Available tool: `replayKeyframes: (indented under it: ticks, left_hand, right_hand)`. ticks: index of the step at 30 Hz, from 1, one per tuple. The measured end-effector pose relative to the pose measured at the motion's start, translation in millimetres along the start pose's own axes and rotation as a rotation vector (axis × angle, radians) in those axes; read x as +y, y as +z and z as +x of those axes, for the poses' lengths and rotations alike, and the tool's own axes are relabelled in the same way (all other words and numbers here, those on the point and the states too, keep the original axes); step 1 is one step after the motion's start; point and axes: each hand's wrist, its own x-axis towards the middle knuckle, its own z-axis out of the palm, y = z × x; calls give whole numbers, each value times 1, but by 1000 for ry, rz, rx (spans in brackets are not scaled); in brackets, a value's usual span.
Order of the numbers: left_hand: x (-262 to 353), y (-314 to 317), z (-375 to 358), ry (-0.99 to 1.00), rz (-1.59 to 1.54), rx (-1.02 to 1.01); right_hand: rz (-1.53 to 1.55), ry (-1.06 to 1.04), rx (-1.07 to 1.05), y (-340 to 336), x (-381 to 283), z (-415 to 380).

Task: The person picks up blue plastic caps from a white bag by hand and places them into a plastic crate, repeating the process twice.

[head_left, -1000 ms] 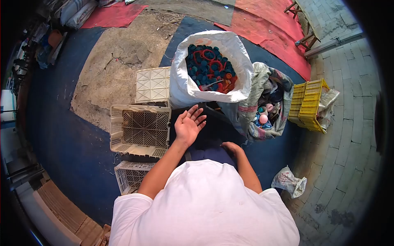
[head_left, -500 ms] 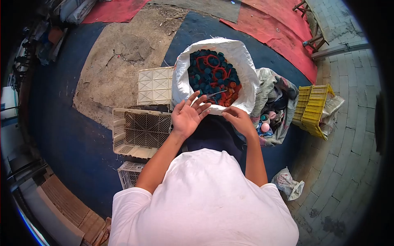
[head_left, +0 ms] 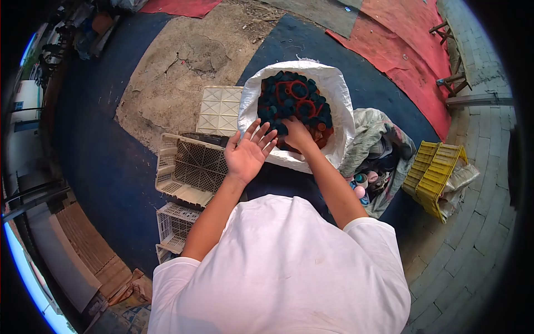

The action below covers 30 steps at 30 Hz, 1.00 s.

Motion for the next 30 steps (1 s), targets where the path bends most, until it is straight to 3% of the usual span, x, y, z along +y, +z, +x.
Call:
replayKeyframes:
  ticks: [17,26,30]
  left_hand:
    - [0,-5,18,-20,146,118]
    - [4,-3,22,-66,259,139]
    - [5,-4,25,-85,277,152]
  right_hand:
    - [-267,-24,102,34,-2,13]
    - [-486,-159,107,42,9,17]
    - [-269,-128,194,29,8,5]
